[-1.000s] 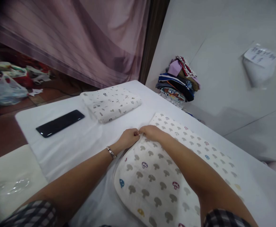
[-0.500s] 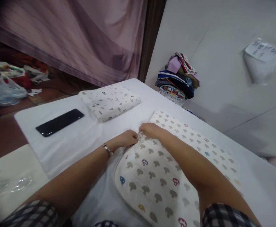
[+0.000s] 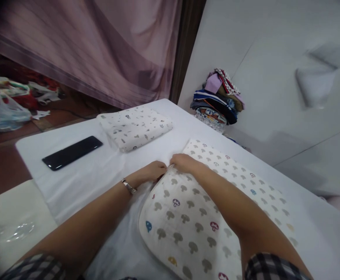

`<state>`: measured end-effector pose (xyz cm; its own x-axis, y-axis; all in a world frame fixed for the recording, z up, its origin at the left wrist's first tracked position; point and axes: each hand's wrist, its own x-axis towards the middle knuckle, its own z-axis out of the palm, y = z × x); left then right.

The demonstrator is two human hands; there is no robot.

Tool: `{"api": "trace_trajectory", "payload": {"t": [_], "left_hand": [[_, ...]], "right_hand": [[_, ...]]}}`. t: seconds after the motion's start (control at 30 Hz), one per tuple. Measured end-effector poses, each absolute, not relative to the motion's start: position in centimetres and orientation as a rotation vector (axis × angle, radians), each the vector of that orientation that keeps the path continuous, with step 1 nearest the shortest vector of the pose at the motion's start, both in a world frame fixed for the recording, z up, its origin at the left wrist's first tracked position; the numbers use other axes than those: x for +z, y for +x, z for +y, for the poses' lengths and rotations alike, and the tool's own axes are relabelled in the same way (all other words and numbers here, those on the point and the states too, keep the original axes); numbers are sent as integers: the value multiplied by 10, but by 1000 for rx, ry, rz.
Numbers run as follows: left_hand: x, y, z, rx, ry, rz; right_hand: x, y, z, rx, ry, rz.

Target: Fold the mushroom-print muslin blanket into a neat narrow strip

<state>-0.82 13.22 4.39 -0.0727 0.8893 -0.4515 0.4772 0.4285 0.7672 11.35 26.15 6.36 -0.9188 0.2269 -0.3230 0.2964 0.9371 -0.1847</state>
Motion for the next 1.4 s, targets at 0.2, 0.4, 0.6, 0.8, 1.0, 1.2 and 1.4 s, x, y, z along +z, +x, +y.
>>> {"api": "trace_trajectory", "payload": {"t": [0.2,0.4,0.6,0.8,1.0,1.2,1.4], "left_hand": [[42,-5,132,578,1284,1822],[43,-1,133,498,1459,1937],[40,-2,136,456,1484,1939],[43,-4,135,453,1456,1892],[41,-4,135,480,1454,1886],[32,-5,137,522,1451,1894],[31,-5,137,533,1411,1895]], "right_hand": [[66,114,257,-352,419,2802],[74,117,273,-360,437,2791],[79,114,317,-365,587,2721],[70,125,374,-84,1239,2782],[49,127,402,-104,1330,2737],[43,122,407,-155,1346,2730],[37,123,400,-111,1543,2752]]}}
